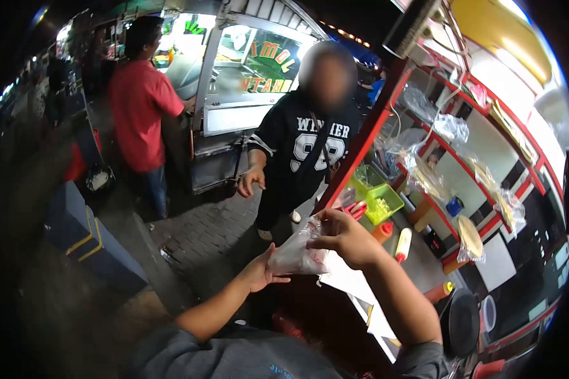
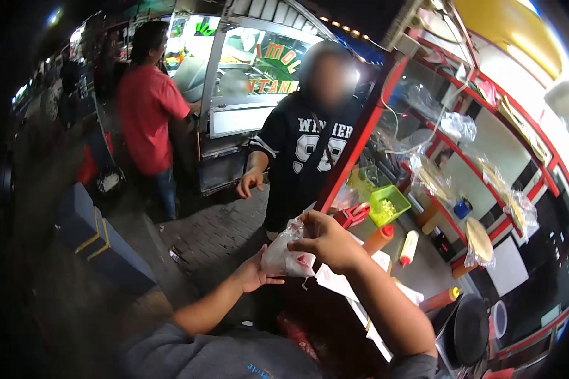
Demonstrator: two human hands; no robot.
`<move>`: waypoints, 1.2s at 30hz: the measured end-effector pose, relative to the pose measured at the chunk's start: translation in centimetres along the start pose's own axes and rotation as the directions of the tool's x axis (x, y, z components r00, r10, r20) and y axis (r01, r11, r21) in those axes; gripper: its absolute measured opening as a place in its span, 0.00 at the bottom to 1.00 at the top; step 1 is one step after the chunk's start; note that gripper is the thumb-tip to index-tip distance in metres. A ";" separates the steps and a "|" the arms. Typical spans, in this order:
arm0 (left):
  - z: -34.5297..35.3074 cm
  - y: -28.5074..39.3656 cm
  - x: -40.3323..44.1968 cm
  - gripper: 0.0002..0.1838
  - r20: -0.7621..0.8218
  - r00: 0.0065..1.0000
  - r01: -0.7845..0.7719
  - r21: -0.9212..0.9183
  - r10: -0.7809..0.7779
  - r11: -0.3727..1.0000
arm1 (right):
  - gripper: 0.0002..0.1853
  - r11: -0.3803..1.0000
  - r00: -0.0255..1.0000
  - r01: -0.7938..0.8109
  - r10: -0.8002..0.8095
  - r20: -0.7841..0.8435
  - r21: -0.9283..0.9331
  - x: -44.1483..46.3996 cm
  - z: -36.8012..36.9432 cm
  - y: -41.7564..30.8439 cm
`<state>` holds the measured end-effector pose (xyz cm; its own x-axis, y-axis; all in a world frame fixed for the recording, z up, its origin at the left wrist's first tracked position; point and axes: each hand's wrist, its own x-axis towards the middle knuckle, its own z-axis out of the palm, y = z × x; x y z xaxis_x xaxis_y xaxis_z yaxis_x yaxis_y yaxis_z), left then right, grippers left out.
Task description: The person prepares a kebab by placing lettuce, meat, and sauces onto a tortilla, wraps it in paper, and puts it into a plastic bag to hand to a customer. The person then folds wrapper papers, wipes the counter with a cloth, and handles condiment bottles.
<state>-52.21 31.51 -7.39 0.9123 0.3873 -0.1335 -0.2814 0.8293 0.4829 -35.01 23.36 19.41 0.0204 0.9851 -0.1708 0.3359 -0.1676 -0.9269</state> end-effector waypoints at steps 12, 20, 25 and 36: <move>-6.3 -1.4 4.8 0.18 -0.256 0.928 -0.339 -0.274 0.272 0.900 | 0.14 0.718 0.821 0.173 -0.483 -0.304 -0.674 14.8 3.6 4.3; -7.8 -0.1 7.3 0.19 -0.278 0.927 -0.346 -0.369 0.253 0.863 | 0.12 0.681 0.846 0.258 -0.501 -0.180 -0.685 19.7 5.3 3.7; -8.8 0.6 7.3 0.19 -0.289 0.923 -0.359 -0.407 0.254 0.840 | 0.24 0.503 0.760 0.427 -0.650 -0.003 -0.751 19.4 6.2 5.5; -9.8 4.6 7.8 0.32 -0.384 0.873 -0.360 -0.090 0.301 0.929 | 0.26 0.836 0.873 0.436 -0.482 -0.068 -0.333 4.8 10.7 12.7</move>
<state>-49.32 42.28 -14.70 0.5970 0.7427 -0.3033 -0.6165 0.6667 0.4189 -40.70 25.56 3.22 -0.0798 0.9438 0.3208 0.6032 0.3019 -0.7383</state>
